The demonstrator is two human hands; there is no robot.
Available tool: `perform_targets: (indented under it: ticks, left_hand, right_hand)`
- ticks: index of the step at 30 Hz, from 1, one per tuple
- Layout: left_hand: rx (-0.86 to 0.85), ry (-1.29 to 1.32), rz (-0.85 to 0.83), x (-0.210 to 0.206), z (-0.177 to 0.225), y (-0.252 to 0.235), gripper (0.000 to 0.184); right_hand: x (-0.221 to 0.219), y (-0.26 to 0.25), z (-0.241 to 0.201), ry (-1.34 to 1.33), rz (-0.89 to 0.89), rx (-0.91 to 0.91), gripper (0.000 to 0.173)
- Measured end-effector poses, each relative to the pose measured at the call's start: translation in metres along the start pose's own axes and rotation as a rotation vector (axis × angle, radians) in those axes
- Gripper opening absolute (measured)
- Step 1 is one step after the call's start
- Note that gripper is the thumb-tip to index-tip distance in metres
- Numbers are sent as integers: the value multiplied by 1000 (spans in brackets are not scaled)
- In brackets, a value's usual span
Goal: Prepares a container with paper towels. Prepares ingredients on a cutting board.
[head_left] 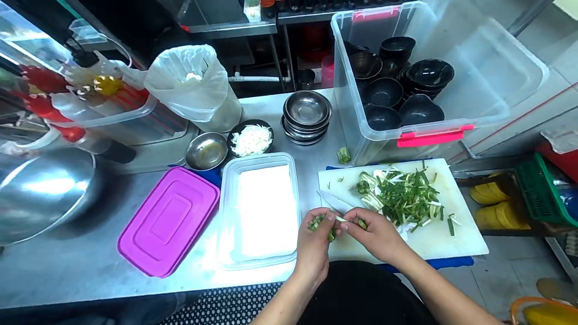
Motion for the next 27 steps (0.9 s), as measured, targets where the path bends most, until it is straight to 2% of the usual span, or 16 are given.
perform_targets:
  ticks: [3,8,12,21,25,27]
  left_hand:
    - [-14,-12,-34,-1,1,1,18]
    - [-60,-21,-113,-1,1,4,17]
    - [-61,-4,-172,0,-1,4,18]
    - [-12,111,-264,2,-1,3,27]
    - [38,206,-238,3,0,1,26]
    - [48,212,-216,3,0,0,26]
  right_hand:
    - [0,3,0,-100,19,10,17]
    - [-2,6,4,-541,-42,-25,15]
    - [-2,10,-1,-739,-89,-74,14]
    - [-1,13,0,-774,-139,-90,17]
    - [3,12,3,-683,-50,-72,21]
    - [11,13,-2,-557,59,-36,22]
Point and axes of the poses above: each hand's wrist, its own y-axis away from the middle knuckle, its own x-axis out of the back of the hand, z = x × y, the point moved 1 cm from there along -y, towards the middle knuckle, and after that the axes turned 6 degrees about -z, right-handed, at the moved point
